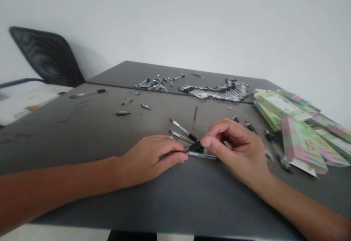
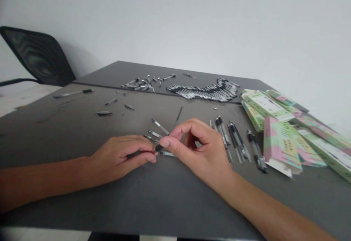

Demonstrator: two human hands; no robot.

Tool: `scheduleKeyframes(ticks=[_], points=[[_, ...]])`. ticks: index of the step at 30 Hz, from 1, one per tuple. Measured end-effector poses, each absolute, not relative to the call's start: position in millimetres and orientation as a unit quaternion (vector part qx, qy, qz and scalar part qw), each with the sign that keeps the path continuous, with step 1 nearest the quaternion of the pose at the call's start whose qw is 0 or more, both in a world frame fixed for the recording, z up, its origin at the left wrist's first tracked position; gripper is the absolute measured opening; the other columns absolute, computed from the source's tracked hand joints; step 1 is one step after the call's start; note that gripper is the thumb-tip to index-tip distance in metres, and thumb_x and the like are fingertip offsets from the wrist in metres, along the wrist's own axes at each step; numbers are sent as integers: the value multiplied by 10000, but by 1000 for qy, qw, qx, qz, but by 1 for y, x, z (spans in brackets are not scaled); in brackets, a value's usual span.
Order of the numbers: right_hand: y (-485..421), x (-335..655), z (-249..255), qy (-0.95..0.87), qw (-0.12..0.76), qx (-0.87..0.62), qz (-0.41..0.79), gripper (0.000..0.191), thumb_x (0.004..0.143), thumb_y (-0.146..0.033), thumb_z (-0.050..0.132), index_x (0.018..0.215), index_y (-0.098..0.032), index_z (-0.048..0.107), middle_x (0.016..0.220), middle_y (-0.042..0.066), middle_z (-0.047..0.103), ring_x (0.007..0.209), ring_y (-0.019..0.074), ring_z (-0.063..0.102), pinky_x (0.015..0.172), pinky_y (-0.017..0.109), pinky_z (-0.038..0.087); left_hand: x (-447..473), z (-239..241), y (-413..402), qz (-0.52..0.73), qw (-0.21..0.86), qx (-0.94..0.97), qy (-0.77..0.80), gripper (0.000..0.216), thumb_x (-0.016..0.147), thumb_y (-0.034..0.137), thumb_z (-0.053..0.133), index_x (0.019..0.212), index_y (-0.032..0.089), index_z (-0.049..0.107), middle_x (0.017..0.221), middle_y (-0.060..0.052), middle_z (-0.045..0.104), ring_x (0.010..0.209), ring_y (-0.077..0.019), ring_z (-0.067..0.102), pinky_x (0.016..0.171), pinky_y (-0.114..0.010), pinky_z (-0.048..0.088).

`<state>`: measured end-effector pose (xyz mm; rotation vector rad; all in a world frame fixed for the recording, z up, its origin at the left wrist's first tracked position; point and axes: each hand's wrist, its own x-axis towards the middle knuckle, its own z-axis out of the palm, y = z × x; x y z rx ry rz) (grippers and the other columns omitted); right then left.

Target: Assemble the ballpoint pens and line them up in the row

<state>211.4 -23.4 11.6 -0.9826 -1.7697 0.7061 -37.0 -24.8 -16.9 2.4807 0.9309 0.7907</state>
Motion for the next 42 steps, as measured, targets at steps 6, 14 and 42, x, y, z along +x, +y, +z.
scheduleKeyframes(ticks=[6, 14, 42], points=[[-23, 210, 18, -733, 457, -357, 355, 353, 941, -476, 791, 1263, -332, 804, 1299, 53, 802, 1212, 275, 724, 1029, 435, 565, -35, -15, -26, 278, 232, 861, 357, 248, 1105, 338, 544, 1026, 248, 761, 1002, 23, 834, 903, -157, 777, 804, -237, 541], [-20, 199, 14, -666, 500, -373, 409, 140, 825, -384, 918, 929, -320, 849, 1030, 4, 853, 1025, 214, 777, 987, 366, 593, -34, -15, -25, 267, 247, 872, 328, 257, 1119, 299, 523, 1024, 248, 757, 1003, 30, 827, 942, -153, 771, 873, -231, 527], [-25, 193, 10, -652, 491, -318, 482, 282, 860, -458, 882, 1123, -362, 848, 1156, -8, 847, 1167, 222, 758, 1071, 355, 575, -35, -20, -23, 253, 271, 875, 311, 260, 1137, 308, 502, 1052, 230, 735, 1026, 16, 794, 967, -167, 754, 878, -245, 493]])
